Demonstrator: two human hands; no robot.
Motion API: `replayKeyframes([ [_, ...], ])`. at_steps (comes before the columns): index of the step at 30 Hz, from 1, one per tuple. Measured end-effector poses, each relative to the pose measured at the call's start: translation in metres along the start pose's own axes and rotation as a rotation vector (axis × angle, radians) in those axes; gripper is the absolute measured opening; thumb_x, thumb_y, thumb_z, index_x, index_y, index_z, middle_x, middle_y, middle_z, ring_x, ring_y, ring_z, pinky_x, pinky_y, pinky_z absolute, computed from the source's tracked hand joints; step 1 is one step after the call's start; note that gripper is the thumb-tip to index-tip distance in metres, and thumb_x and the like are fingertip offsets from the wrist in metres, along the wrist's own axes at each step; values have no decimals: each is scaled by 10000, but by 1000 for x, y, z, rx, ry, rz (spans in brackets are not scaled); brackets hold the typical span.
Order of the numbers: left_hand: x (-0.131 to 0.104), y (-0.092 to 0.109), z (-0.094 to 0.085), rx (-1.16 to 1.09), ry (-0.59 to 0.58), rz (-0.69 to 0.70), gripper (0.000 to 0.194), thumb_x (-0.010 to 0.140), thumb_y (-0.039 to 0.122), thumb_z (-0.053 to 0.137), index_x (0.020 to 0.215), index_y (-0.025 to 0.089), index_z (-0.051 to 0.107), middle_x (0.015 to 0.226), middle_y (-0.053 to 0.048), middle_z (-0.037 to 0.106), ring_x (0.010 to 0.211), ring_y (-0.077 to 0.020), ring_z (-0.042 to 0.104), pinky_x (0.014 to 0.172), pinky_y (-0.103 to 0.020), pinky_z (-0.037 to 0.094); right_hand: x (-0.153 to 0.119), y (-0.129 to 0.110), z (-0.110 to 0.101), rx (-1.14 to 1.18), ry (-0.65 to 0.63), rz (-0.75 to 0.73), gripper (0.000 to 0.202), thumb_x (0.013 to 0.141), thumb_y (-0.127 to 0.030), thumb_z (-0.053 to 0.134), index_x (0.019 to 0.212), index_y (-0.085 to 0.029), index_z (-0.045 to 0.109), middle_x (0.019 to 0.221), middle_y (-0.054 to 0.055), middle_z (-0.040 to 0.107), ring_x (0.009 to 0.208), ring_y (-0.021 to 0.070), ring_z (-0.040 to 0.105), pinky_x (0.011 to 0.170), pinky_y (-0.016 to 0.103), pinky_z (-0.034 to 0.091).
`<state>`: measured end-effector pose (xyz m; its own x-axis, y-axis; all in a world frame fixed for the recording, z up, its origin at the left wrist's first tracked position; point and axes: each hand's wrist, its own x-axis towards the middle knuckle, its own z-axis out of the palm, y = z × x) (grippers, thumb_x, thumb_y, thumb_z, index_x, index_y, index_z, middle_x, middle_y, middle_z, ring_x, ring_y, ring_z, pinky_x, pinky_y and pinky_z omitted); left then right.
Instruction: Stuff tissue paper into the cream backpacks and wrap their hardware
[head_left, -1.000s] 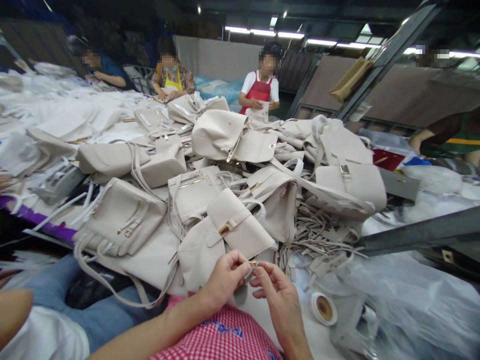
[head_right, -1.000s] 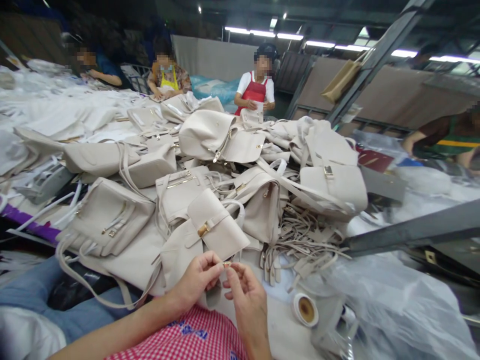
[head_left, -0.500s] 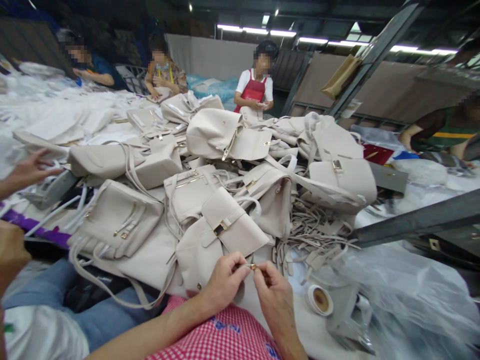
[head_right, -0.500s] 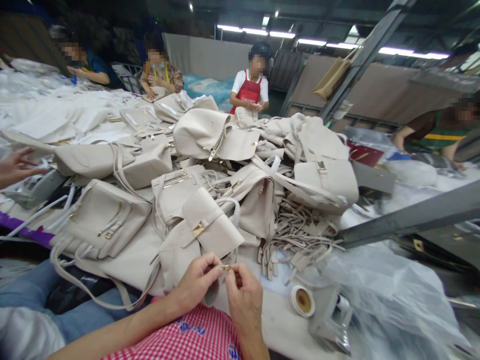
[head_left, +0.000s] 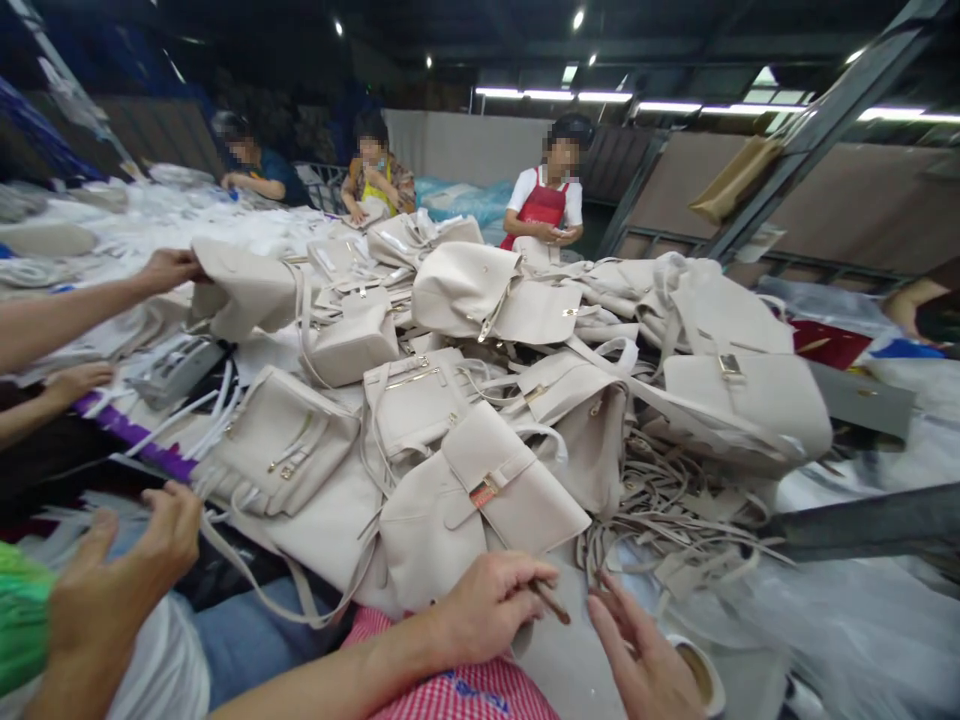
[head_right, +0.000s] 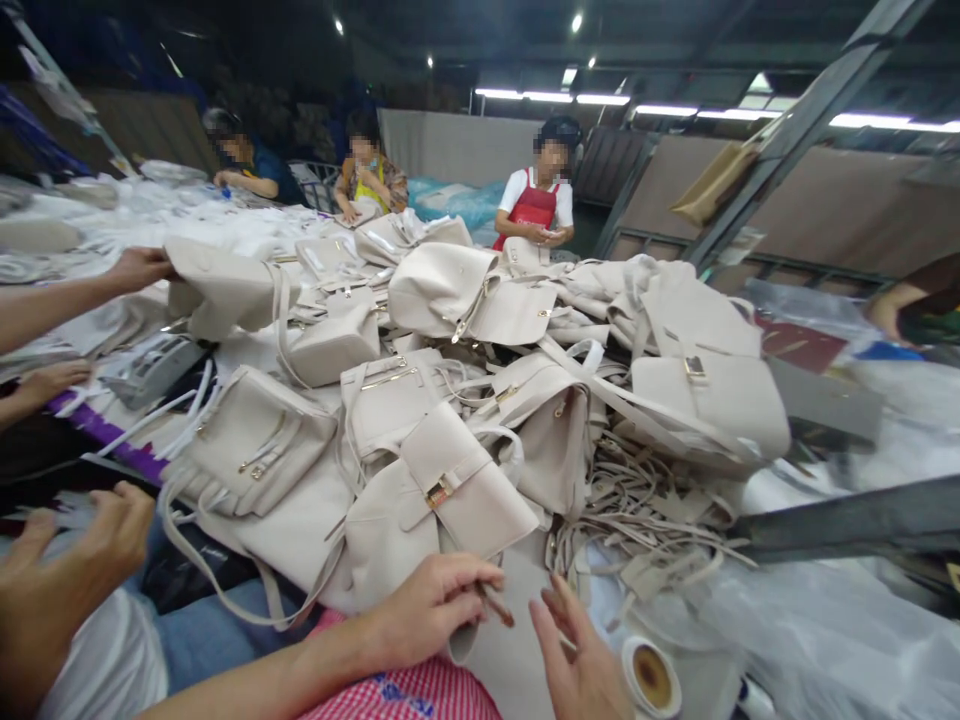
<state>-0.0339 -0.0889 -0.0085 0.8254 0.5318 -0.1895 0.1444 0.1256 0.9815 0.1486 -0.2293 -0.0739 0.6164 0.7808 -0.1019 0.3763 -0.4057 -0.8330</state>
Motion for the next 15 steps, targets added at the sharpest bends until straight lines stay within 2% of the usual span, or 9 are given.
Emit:
replayKeyframes([
  [2, -1, 2, 0, 33, -65, 69, 393, 806, 107, 467, 1124, 176, 687, 990, -85, 708, 828, -166, 625, 785, -264, 477, 9, -31, 10, 154, -45, 84, 504, 843, -474, 522, 1261, -200, 582, 1094, 121, 730, 957, 275, 701, 712, 352, 570],
  [3, -1, 5, 0, 48, -96, 93, 394, 820, 107, 460, 1132, 183, 687, 997, -84, 716, 873, -175, 632, 823, -273, 472, 15, -47, 16, 219, -42, 105, 533, 835, -504, 527, 1256, -181, 579, 1093, 127, 727, 941, 276, 700, 714, 355, 566],
  [5, -2, 10, 1, 75, -150, 125, 377, 827, 102, 457, 1099, 186, 704, 1005, -87, 723, 923, -190, 637, 859, -287, 463, 28, -73, 28, 272, 3, 112, 528, 764, -536, 607, 1134, -161, 630, 991, 112, 738, 861, 267, 690, 714, 347, 545],
  [7, -5, 15, 1, 92, -192, 138, 355, 819, 89, 456, 1033, 180, 724, 987, -89, 723, 934, -199, 633, 859, -290, 460, 41, -90, 35, 235, 51, 73, 419, 729, -529, 639, 943, -170, 665, 768, 45, 709, 708, 224, 643, 648, 310, 505],
  [9, -8, 19, -1, 68, -182, 111, 332, 814, 104, 463, 1003, 173, 727, 949, -89, 715, 837, -188, 636, 767, -275, 481, 52, -97, 33, 193, 46, -3, 314, 750, -495, 622, 815, -190, 657, 613, -20, 611, 593, 172, 549, 578, 269, 439],
  [11, -13, 22, -10, 41, -39, 78, 304, 833, 167, 478, 1030, 171, 709, 940, -89, 696, 668, -154, 603, 633, -256, 478, 61, -99, 23, 195, -20, -93, 252, 773, -447, 609, 764, -199, 652, 562, -50, 527, 555, 142, 468, 542, 245, 378],
  [13, -18, 28, -25, 99, 283, 122, 291, 859, 241, 487, 1072, 181, 677, 971, -89, 671, 630, -145, 575, 616, -263, 476, 68, -98, 9, 238, -120, -159, 223, 771, -415, 620, 750, -197, 655, 575, -52, 501, 573, 135, 441, 545, 236, 354],
  [15, -19, 35, -42, 264, 655, 245, 278, 859, 281, 516, 1091, 193, 641, 1032, -93, 640, 777, -185, 597, 748, -299, 487, 73, -98, -4, 276, -212, -186, 213, 760, -400, 635, 727, -190, 657, 599, -45, 507, 605, 138, 446, 565, 236, 352],
])
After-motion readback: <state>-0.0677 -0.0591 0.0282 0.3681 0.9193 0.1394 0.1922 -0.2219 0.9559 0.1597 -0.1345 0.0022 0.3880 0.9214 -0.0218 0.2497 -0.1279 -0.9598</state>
